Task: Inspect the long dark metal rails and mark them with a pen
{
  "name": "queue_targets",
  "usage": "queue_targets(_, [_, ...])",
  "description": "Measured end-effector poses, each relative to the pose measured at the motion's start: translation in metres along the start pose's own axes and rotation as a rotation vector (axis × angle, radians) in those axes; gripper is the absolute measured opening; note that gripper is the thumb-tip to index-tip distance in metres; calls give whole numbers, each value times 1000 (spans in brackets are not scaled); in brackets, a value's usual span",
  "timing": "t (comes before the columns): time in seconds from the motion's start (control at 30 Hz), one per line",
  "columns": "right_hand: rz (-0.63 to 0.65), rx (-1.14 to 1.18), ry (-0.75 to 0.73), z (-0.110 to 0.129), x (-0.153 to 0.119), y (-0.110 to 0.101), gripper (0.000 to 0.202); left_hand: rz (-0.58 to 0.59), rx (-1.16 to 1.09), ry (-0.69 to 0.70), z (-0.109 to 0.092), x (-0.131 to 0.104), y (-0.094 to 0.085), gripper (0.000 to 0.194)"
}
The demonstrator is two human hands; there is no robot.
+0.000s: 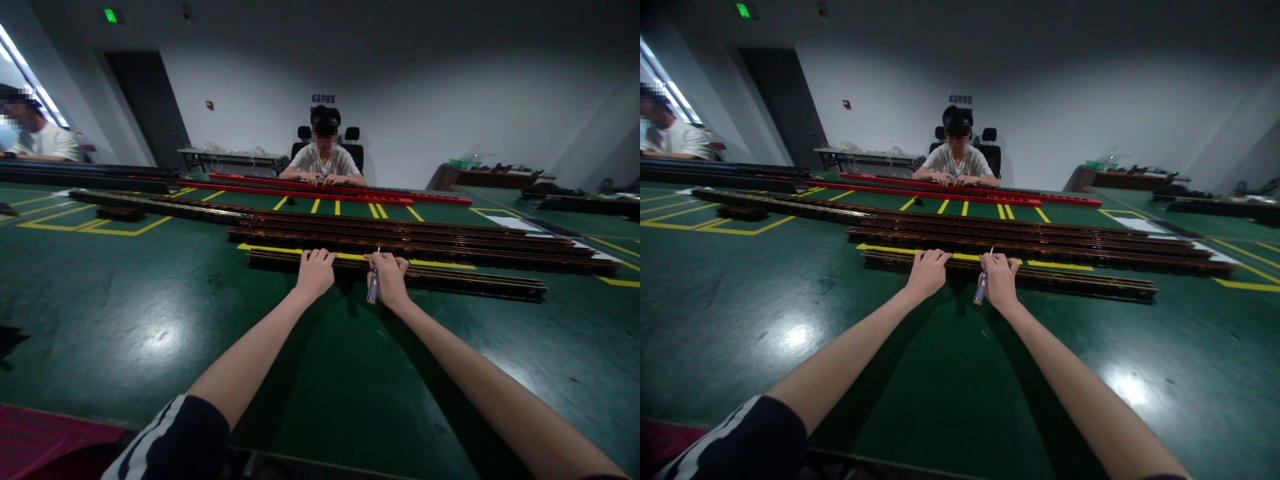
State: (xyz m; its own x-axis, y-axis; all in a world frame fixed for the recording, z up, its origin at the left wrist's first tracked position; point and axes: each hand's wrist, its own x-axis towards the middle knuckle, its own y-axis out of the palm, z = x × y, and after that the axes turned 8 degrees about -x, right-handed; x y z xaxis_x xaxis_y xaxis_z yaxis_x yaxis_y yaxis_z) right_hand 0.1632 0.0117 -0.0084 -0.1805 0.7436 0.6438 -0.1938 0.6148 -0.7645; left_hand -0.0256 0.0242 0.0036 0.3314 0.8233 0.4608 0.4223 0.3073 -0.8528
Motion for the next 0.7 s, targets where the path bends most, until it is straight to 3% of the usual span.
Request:
queue_targets(0.3, [36, 35, 24, 3, 2, -1, 16, 5, 9, 1, 0, 0, -1, 42])
queue_targets(0.7, [7, 40, 87, -1, 1, 2, 25, 11, 7, -6, 0, 0, 1, 43])
